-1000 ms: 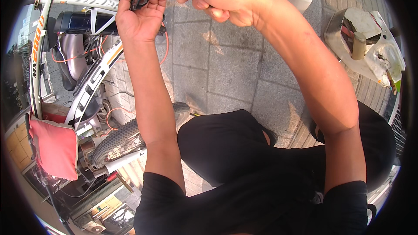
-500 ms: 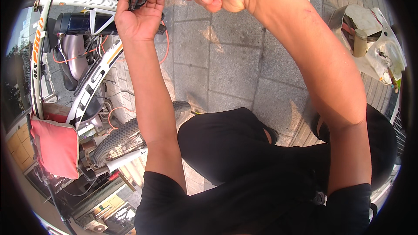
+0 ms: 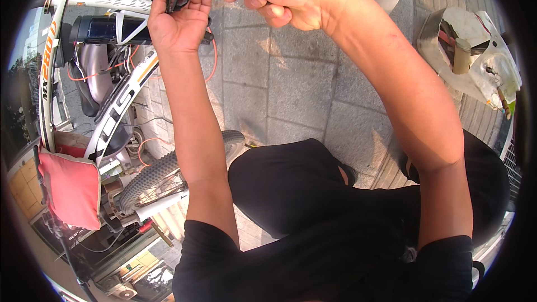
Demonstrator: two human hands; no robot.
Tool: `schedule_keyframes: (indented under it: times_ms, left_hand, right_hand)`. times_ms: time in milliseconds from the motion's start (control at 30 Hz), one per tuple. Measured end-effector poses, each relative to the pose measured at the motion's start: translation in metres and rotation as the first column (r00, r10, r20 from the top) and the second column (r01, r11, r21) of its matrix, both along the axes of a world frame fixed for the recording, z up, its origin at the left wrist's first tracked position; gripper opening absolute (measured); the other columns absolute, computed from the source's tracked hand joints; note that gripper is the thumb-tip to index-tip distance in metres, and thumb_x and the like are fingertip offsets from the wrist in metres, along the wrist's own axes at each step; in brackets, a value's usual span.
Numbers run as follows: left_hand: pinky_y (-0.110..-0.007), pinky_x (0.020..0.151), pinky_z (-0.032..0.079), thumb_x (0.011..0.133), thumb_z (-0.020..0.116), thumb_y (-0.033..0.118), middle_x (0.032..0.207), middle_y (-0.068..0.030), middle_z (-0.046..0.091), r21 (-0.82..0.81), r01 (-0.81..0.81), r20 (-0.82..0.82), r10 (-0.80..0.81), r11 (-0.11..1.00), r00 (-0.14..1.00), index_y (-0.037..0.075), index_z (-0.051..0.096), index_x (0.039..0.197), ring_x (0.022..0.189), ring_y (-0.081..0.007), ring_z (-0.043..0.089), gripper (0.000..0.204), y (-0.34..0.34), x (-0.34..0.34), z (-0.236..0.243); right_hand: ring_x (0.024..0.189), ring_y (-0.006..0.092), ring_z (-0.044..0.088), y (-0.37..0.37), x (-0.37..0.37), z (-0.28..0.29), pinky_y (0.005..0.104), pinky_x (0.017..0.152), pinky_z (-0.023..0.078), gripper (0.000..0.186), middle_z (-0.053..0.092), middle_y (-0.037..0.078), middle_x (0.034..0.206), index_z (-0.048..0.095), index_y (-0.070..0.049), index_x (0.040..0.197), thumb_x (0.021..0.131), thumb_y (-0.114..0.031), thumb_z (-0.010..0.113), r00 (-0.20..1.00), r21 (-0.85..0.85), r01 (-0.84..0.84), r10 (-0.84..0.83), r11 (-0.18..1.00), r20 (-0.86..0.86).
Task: The person walks out of a shop onto a sidewalk and squats beside a bicycle. They use a T-handle wrench to loosen and remove a bolt from the pedal, then use a small screwdriver to adjust the pedal mechanism before reattaching the bolt and tightening it.
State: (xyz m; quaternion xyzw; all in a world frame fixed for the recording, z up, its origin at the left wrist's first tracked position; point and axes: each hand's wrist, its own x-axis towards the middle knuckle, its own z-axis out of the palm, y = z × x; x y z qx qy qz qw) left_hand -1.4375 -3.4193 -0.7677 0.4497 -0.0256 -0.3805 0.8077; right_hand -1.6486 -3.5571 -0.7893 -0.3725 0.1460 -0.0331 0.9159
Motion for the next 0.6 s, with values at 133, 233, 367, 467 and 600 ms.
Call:
schedule_keyframes:
  times_ms: [133, 233, 367, 467, 600]
  left_hand:
    - [-0.056, 0.100, 0.048, 0.103, 0.059, 0.028, 0.108, -0.0268, 0.067, 0.005, -0.010, 0.009, 0.010, 1.000, 1.000, -0.002, 0.057, 0.104, 0.098, -0.0363, 0.066, 0.029, 0.001, 0.001, 0.001]
    - [-0.056, 0.100, 0.048, 0.102, 0.059, 0.027, 0.107, -0.0270, 0.068, -0.009, 0.000, -0.007, 0.000, 1.000, 1.000, -0.002, 0.057, 0.105, 0.097, -0.0365, 0.067, 0.030, 0.001, 0.001, 0.000]
    - [-0.056, 0.100, 0.048, 0.102, 0.060, 0.028, 0.107, -0.0269, 0.068, -0.009, 0.011, -0.006, -0.011, 1.000, 1.000, -0.003, 0.058, 0.107, 0.097, -0.0364, 0.067, 0.031, 0.002, 0.002, 0.001]
    - [-0.056, 0.101, 0.048, 0.102, 0.060, 0.028, 0.107, -0.0266, 0.068, -0.002, 0.015, 0.000, -0.015, 1.000, 1.000, -0.004, 0.058, 0.109, 0.097, -0.0360, 0.066, 0.032, 0.004, 0.003, 0.000]
    - [-0.056, 0.101, 0.048, 0.102, 0.060, 0.028, 0.106, -0.0260, 0.067, -0.009, -0.002, -0.008, 0.002, 1.000, 1.000, -0.004, 0.059, 0.110, 0.098, -0.0356, 0.066, 0.034, 0.000, -0.003, -0.001]
  right_hand:
    - [0.038, 0.0123, 0.039, 0.000, 0.016, 0.003, 0.0295, 0.033, 0.027, 0.019, 0.048, 0.002, 0.058, 0.063, -0.002, 0.083, 0.096, -0.014, 0.056, 0.995, -0.007, 0.002, -0.003, 1.000, -0.095]
    - [0.038, 0.0127, 0.039, 0.000, 0.012, 0.007, 0.0304, 0.034, 0.028, 0.018, 0.048, 0.003, 0.058, 0.062, -0.003, 0.081, 0.095, -0.013, 0.055, 0.993, -0.016, 0.006, -0.007, 1.000, -0.115]
    - [0.040, 0.0134, 0.040, -0.001, 0.010, 0.012, 0.0320, 0.036, 0.029, 0.017, 0.048, 0.003, 0.058, 0.062, -0.005, 0.080, 0.093, -0.011, 0.054, 0.990, -0.029, -0.009, 0.005, 1.000, -0.138]
    - [0.040, 0.0141, 0.041, -0.002, 0.011, 0.011, 0.0326, 0.036, 0.030, 0.017, 0.048, 0.003, 0.058, 0.062, -0.006, 0.080, 0.093, -0.011, 0.053, 0.987, -0.031, -0.040, 0.035, 0.999, -0.154]
    - [0.040, 0.0142, 0.041, -0.007, 0.017, 0.015, 0.0324, 0.037, 0.031, 0.017, 0.049, 0.003, 0.058, 0.062, -0.007, 0.079, 0.092, -0.010, 0.051, 0.981, -0.109, -0.067, 0.045, 0.992, -0.189]
